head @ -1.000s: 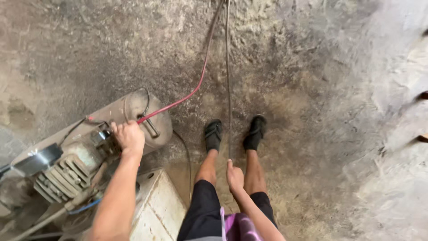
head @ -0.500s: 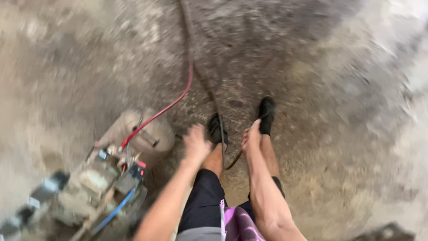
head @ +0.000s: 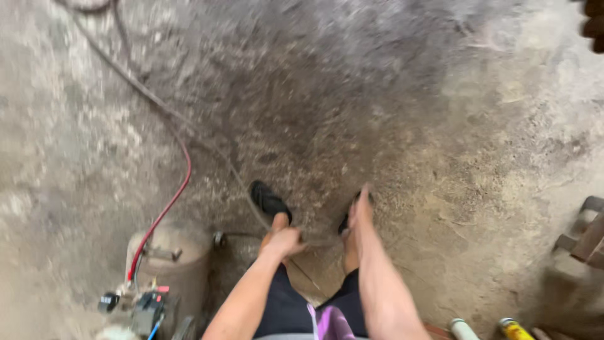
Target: The person picks up a small knife and a ladle holding wood filler, then presses filler into cracks and seams along wooden boards, scraping and smoothing it along the joints. They wipe the surface, reposition the boards, and finally walk across the workshop handling a cable on the floor.
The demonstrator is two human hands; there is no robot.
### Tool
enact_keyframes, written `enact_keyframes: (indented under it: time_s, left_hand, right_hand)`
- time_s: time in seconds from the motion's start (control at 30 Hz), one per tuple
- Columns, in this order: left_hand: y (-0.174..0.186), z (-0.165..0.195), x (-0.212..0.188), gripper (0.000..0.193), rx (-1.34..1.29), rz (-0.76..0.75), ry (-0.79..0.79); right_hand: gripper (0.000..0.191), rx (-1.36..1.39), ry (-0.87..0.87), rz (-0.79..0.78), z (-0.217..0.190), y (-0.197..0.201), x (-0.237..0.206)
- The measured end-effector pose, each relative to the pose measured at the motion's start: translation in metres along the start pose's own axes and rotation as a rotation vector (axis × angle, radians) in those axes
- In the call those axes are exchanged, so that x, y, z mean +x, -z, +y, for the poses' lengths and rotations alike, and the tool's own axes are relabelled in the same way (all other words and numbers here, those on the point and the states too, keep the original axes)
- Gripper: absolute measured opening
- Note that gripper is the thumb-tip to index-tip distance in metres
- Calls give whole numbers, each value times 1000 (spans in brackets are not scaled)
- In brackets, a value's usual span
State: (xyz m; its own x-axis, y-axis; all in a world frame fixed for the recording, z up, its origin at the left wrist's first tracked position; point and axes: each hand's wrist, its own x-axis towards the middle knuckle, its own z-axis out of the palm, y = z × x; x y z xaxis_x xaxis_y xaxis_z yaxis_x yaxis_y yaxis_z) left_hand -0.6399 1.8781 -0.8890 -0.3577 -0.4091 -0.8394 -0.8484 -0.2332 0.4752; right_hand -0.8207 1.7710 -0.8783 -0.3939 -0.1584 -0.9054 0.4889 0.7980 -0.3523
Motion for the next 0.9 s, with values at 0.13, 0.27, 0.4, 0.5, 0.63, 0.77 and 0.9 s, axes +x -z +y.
enact_keyframes:
  time_s: [0.13,0.27,0.4,0.5,0.63,0.77,0.9]
  left_hand:
    - [-22,6,-12,37,303,-266,78]
    - [-49,62,3,35,569,-360,-23]
    - [-37,111,50,42,556,-30,-185]
    - [-45,157,87,34,680,-123,-290]
    - [-51,224,115,28,775,-51,-465]
    - [-53,264,103,27,969,-228,-535]
    - [-70,293,78,24,939,-407,-450]
  right_hand:
    - [56,-255,-126,118,29,108,3]
    - [53,-426,-248,42,10,180,32]
    - [63,-474,-202,116,-26,251,69]
    - [69,-276,-108,299,-59,323,114]
    - [63,-255,-8,268,-46,390,107]
    - [57,-651,-150,422,26,494,30]
    - [52,-735,-273,866,39,633,11]
